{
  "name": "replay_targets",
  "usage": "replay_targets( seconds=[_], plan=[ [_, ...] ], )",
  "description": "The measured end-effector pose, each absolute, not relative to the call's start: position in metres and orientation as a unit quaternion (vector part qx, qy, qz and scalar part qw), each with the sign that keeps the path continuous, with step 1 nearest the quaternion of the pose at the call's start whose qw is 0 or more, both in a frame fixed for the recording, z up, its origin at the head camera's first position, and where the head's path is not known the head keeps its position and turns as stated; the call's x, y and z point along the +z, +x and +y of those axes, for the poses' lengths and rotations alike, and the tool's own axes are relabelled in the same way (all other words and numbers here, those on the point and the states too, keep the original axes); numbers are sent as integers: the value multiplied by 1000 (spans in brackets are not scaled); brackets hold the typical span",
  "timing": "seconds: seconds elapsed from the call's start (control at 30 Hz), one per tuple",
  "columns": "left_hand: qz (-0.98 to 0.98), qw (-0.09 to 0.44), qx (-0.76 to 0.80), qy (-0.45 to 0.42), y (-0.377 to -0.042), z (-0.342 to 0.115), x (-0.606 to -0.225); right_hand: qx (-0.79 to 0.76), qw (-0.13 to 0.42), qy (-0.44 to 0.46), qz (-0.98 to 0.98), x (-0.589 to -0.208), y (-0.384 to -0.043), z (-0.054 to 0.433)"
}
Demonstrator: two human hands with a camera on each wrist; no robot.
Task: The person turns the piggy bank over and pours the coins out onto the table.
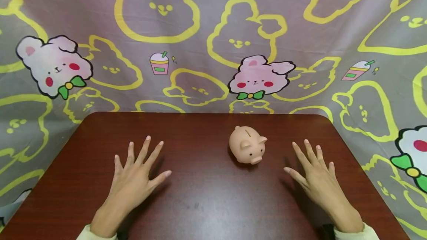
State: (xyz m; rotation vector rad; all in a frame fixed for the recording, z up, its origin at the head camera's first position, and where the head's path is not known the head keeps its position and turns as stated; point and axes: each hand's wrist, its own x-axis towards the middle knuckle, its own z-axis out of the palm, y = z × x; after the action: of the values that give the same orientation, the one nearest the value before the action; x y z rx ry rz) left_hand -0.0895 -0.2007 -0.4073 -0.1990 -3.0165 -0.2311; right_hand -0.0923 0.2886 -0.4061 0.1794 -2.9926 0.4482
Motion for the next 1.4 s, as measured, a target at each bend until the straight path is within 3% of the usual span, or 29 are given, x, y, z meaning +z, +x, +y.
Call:
replay_targets(
  seconds=[0.33, 0.97, 1.4],
  plan=[
    [-986, 64, -103, -115, -96, -172, -405, 188, 99, 118, -970, -401, -97, 283],
    [-954, 59, -176, -234, -114, -109, -399, 209, 116, 181, -954, -399, -109, 260],
    [-929, 91, -154, -325, -135, -67, -403, 229, 145, 248, -930, -407, -129, 253]
  ],
)
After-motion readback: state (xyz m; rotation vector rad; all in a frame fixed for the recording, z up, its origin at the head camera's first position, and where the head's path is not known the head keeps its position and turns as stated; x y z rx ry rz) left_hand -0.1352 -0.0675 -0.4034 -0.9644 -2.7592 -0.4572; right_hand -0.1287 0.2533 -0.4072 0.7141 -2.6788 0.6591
